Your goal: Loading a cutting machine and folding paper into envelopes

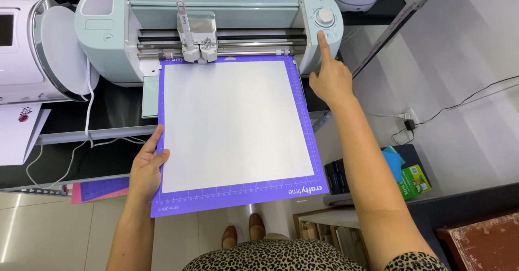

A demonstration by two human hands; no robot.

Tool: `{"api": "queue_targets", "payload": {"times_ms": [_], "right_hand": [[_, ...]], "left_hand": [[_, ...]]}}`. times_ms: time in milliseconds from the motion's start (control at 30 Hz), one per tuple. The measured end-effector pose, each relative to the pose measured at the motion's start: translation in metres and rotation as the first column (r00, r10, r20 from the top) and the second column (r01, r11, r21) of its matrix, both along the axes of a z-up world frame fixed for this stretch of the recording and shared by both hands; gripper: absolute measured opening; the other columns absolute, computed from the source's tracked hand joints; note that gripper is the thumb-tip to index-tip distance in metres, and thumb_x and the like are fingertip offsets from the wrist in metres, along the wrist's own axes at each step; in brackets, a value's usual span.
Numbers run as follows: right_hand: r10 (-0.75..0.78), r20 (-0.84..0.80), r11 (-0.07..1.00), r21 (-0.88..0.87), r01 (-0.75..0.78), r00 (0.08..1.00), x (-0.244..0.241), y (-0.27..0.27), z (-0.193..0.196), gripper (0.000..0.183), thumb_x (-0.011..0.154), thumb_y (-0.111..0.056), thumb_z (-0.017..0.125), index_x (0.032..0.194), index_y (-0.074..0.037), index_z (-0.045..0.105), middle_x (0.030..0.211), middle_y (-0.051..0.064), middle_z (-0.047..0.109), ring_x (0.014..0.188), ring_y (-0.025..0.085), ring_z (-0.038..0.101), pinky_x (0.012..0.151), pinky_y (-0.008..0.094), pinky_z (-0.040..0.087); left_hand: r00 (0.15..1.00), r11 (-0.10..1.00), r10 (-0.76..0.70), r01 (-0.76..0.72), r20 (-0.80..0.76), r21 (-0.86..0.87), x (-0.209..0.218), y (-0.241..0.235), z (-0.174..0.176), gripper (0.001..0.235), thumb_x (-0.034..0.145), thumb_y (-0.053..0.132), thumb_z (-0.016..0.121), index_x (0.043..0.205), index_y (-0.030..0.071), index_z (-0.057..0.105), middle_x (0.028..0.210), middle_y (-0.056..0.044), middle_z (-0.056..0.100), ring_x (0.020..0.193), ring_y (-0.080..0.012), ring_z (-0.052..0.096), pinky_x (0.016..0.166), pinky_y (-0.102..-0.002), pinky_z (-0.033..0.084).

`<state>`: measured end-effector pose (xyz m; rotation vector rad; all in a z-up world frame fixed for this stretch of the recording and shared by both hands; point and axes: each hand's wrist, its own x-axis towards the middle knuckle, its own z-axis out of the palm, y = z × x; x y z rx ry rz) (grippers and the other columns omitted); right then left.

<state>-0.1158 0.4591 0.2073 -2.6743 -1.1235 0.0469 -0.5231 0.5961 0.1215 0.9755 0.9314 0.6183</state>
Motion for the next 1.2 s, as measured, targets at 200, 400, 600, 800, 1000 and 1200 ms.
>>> {"api": "queue_targets", "payload": {"times_ms": [200, 400, 600, 800, 1000, 1200], "right_hand": [[0.039, 0.039, 0.999, 0.002, -0.039, 0.998, 0.005, -0.002, -0.015, 0.101, 0.092, -0.007, 0.054, 0.166, -0.028, -0.01, 0.066, 0.01, 0.053, 0.059, 0.031, 0.05, 0.054, 0.044, 0.042], [-0.015, 0.072, 0.999, -0.039, 0.018, 0.997, 0.002, -0.004, -0.025, 0.103, 0.093, -0.009, 0.054, 0.163, -0.018, -0.021, 0.07, 0.01, 0.06, 0.061, 0.032, 0.056, 0.057, 0.045, 0.047], [-0.016, 0.066, 1.0, -0.019, 0.017, 0.998, 0.005, -0.009, -0.029, 0.105, 0.093, -0.008, 0.056, 0.163, -0.017, -0.022, 0.068, 0.007, 0.057, 0.057, 0.028, 0.053, 0.051, 0.041, 0.043], [0.015, 0.056, 1.0, 0.025, -0.016, 0.998, 0.009, -0.012, -0.032, 0.104, 0.092, -0.005, 0.056, 0.164, -0.017, -0.018, 0.065, 0.005, 0.053, 0.055, 0.025, 0.049, 0.05, 0.038, 0.04], [0.015, 0.048, 0.999, 0.034, -0.017, 0.999, 0.008, -0.013, -0.028, 0.106, 0.089, -0.003, 0.056, 0.165, -0.02, -0.016, 0.067, 0.008, 0.056, 0.057, 0.029, 0.051, 0.052, 0.041, 0.042], [0.009, 0.045, 1.0, 0.027, -0.01, 0.999, 0.006, -0.013, -0.024, 0.108, 0.087, -0.002, 0.057, 0.165, -0.022, -0.015, 0.071, 0.011, 0.061, 0.06, 0.034, 0.056, 0.056, 0.045, 0.045]], "left_hand": [[0.998, 0.999, -0.015, 0.013, 0.064, 0.031, 0.002, 0.008, -0.016, 0.065, 0.097, -0.003, 0.046, 0.158, 0.02, 0.041, 0.155, -0.008, 0.053, 0.129, -0.02, 0.058, 0.106, -0.033, 0.048], [0.99, 0.969, 0.107, -0.125, 0.094, 0.215, -0.011, 0.036, -0.066, 0.064, 0.102, 0.019, 0.056, 0.163, 0.014, 0.038, 0.07, 0.013, 0.049, 0.058, 0.0014, 0.04, 0.054, -0.017, 0.036], [0.778, 0.912, 0.03, 0.237, -0.628, 0.336, -0.016, 0.028, 0.003, 0.082, 0.096, -0.001, 0.035, 0.168, 0.035, 0.02, 0.123, -0.01, 0.07, 0.075, -0.0261, 0.069, 0.065, -0.037, 0.051], [0.612, 0.75, 0.167, 0.429, -0.773, 0.503, -0.012, 0.03, -0.032, 0.094, 0.088, -0.002, 0.045, 0.168, 0.028, 0.007, 0.109, -0.005, 0.075, 0.091, -0.0421, 0.069, 0.073, -0.055, 0.05], [0.615, 0.732, 0.185, 0.434, -0.767, 0.525, -0.012, 0.032, -0.042, 0.098, 0.085, -0.002, 0.046, 0.168, 0.027, 0.003, 0.112, -0.007, 0.074, 0.089, -0.0435, 0.068, 0.073, -0.056, 0.049], [0.628, 0.746, 0.176, 0.417, -0.758, 0.519, -0.012, 0.03, -0.045, 0.097, 0.089, 0.0, 0.046, 0.168, 0.029, -0.002, 0.115, -0.012, 0.072, 0.086, -0.0414, 0.067, 0.074, -0.054, 0.049]]}}
